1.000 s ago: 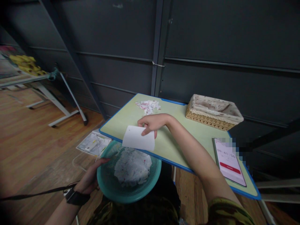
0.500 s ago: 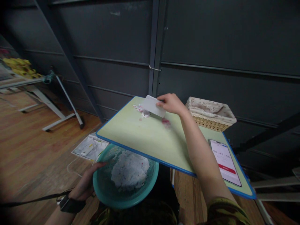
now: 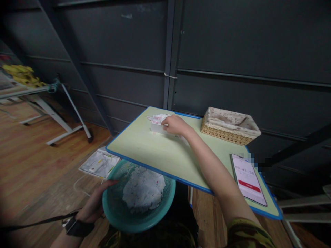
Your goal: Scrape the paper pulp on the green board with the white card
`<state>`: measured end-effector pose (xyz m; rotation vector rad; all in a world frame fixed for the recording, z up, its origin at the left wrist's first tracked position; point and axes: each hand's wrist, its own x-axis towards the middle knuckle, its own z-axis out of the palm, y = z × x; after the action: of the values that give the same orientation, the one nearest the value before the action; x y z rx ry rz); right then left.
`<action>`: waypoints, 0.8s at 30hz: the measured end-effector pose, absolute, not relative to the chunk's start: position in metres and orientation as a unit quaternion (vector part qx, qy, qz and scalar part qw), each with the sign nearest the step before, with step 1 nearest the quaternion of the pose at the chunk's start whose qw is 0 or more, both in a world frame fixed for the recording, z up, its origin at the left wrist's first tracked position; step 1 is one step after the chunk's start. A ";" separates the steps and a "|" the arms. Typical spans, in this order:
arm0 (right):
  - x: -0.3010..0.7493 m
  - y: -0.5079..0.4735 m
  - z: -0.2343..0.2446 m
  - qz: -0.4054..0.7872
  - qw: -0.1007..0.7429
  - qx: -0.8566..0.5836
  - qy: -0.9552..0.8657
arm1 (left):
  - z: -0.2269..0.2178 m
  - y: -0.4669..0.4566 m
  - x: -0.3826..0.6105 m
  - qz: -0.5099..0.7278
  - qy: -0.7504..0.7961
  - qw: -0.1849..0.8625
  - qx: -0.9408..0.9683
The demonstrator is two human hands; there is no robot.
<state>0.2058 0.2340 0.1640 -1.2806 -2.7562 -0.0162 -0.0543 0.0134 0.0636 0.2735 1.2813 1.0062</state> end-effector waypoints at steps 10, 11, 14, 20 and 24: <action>0.193 0.193 0.195 -0.060 0.010 -0.407 -0.912 | 0.063 0.012 -0.054 0.435 0.581 0.676 0.127; 0.183 0.182 0.192 -0.083 0.010 -0.410 -0.908 | 0.063 0.013 -0.054 0.437 0.584 0.673 0.125; 0.147 0.147 0.174 -0.123 0.011 -0.389 -0.913 | 0.065 0.013 -0.053 0.437 0.592 0.667 0.116; 0.111 0.124 0.138 -0.083 -0.002 -0.318 -0.945 | 0.070 0.013 -0.052 0.446 0.591 0.663 0.111; 0.123 0.139 0.144 -0.059 -0.022 -0.377 -0.924 | 0.068 0.014 -0.054 0.454 0.572 0.673 0.114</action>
<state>0.1235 0.1394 0.1436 -1.2004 -2.9445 -0.1883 -0.0540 0.0138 0.0677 0.2575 1.2877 1.0224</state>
